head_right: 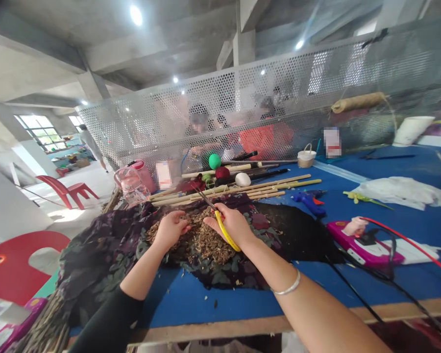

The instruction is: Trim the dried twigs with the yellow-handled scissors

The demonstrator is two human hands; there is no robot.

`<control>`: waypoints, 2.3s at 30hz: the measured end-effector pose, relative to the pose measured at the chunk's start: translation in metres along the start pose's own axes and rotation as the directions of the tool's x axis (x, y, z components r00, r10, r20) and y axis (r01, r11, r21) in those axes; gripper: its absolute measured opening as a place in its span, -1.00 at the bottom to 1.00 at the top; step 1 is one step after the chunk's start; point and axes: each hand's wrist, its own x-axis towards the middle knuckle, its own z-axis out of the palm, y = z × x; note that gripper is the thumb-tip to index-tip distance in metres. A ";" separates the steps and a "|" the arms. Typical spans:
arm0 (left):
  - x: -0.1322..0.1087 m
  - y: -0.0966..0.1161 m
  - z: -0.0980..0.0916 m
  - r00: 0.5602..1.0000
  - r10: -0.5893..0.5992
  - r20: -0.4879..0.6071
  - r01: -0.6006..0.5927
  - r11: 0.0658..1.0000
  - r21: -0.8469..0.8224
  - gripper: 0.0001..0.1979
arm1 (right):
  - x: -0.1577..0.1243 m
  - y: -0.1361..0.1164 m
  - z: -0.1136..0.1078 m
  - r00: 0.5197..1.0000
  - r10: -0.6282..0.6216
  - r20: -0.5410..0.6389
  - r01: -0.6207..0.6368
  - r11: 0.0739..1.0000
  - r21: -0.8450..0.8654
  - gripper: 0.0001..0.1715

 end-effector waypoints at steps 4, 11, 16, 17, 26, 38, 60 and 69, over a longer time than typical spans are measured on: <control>-0.004 -0.016 0.001 1.000 -0.004 -0.016 0.004 1.000 0.017 -0.85 | -0.002 -0.006 0.001 0.999 -0.028 0.037 0.029 0.999 -0.019 -0.57; -0.003 -0.017 0.000 0.995 -0.032 0.094 0.056 0.965 -0.258 -0.88 | -0.003 -0.010 0.005 0.999 -0.022 0.038 0.025 0.997 -0.073 -0.58; -0.006 -0.013 -0.001 0.975 -0.157 0.154 0.217 0.807 -0.549 -0.86 | -0.003 -0.009 0.007 0.999 -0.019 0.035 0.023 0.995 -0.102 -0.59; -0.008 -0.012 -0.001 0.975 -0.161 0.154 0.220 0.786 -0.577 -0.85 | -0.003 -0.009 0.007 0.999 -0.017 0.032 0.020 0.994 -0.109 -0.58; -0.005 0.007 0.008 0.991 -0.100 0.090 0.134 0.778 -0.614 -0.96 | -0.002 -0.004 0.013 1.000 -0.018 -0.006 0.017 0.987 -0.161 -0.53; -0.019 -0.004 0.017 0.984 -0.016 0.177 0.151 0.594 -0.790 -0.86 | -0.008 -0.014 0.016 0.980 -0.196 0.017 0.195 0.955 -0.223 -0.27; -0.035 0.006 0.027 0.992 0.042 0.117 0.061 0.655 -0.753 -0.72 | -0.015 -0.025 0.026 0.987 -0.158 0.018 0.158 0.960 -0.231 -0.30; -0.032 0.004 0.027 0.997 0.065 0.045 -0.011 0.678 -0.735 -0.74 | -0.014 -0.020 0.028 0.990 -0.133 0.034 0.138 0.965 -0.221 -0.31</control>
